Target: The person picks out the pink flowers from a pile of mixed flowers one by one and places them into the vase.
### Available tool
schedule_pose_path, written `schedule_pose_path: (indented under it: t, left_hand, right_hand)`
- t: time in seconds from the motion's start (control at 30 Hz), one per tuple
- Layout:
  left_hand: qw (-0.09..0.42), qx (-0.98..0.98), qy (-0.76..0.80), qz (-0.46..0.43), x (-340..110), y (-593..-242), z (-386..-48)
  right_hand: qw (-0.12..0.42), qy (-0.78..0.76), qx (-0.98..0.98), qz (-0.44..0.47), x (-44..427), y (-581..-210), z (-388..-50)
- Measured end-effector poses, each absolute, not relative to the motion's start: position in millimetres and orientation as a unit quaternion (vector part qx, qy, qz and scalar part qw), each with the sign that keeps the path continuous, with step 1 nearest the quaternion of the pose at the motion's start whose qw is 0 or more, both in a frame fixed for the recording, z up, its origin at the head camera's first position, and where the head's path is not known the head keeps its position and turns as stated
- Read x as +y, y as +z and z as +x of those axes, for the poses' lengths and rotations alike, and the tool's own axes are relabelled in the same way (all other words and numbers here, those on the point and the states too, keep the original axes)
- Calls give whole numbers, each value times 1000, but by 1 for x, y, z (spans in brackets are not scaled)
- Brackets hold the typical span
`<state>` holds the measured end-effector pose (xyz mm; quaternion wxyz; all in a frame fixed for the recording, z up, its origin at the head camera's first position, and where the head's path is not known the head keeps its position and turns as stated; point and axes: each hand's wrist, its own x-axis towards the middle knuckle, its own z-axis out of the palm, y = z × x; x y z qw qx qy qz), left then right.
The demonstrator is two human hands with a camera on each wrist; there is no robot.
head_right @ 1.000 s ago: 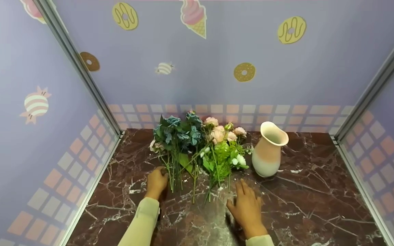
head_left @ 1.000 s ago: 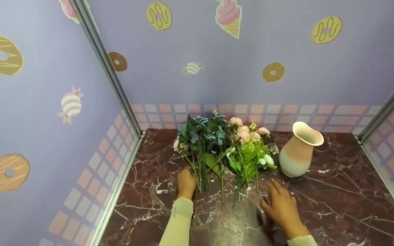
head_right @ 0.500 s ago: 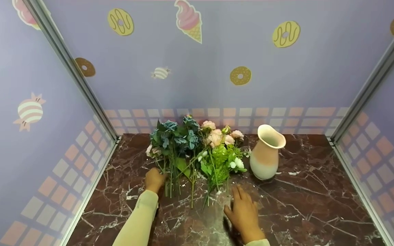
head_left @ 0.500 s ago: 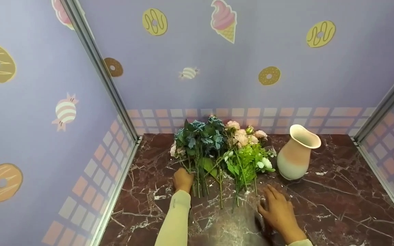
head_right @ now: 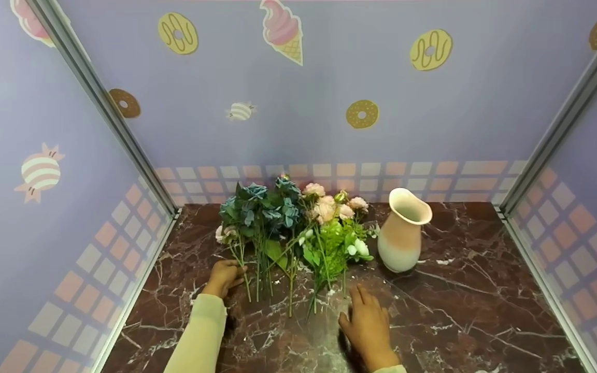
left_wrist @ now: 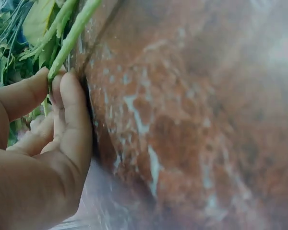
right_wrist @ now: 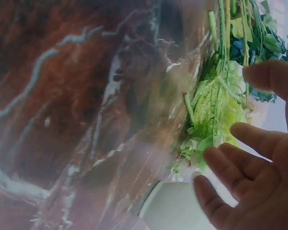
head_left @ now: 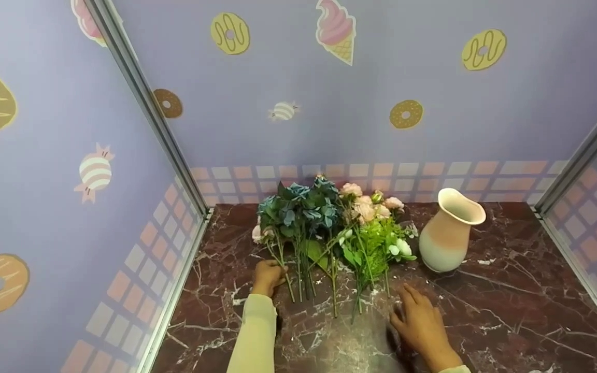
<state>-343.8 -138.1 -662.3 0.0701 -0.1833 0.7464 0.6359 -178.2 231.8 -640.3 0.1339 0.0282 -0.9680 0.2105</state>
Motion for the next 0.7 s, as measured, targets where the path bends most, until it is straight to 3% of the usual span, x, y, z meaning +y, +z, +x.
schedule_pose_path:
  t: [0.17, 0.37, 0.7]
  left_hand:
    - [71, 713, 669, -197, -142, -666, -339]
    - [62, 622, 756, -192, -150, -668, -332]
    - [-13, 604, 786, -128, -163, -636, -307]
  right_hand:
    - [175, 213, -961, 35, 231, -643, -177]
    - [179, 214, -960, 33, 231, -640, -176]
    - [193, 220, -955, 46, 226, -637, -175]
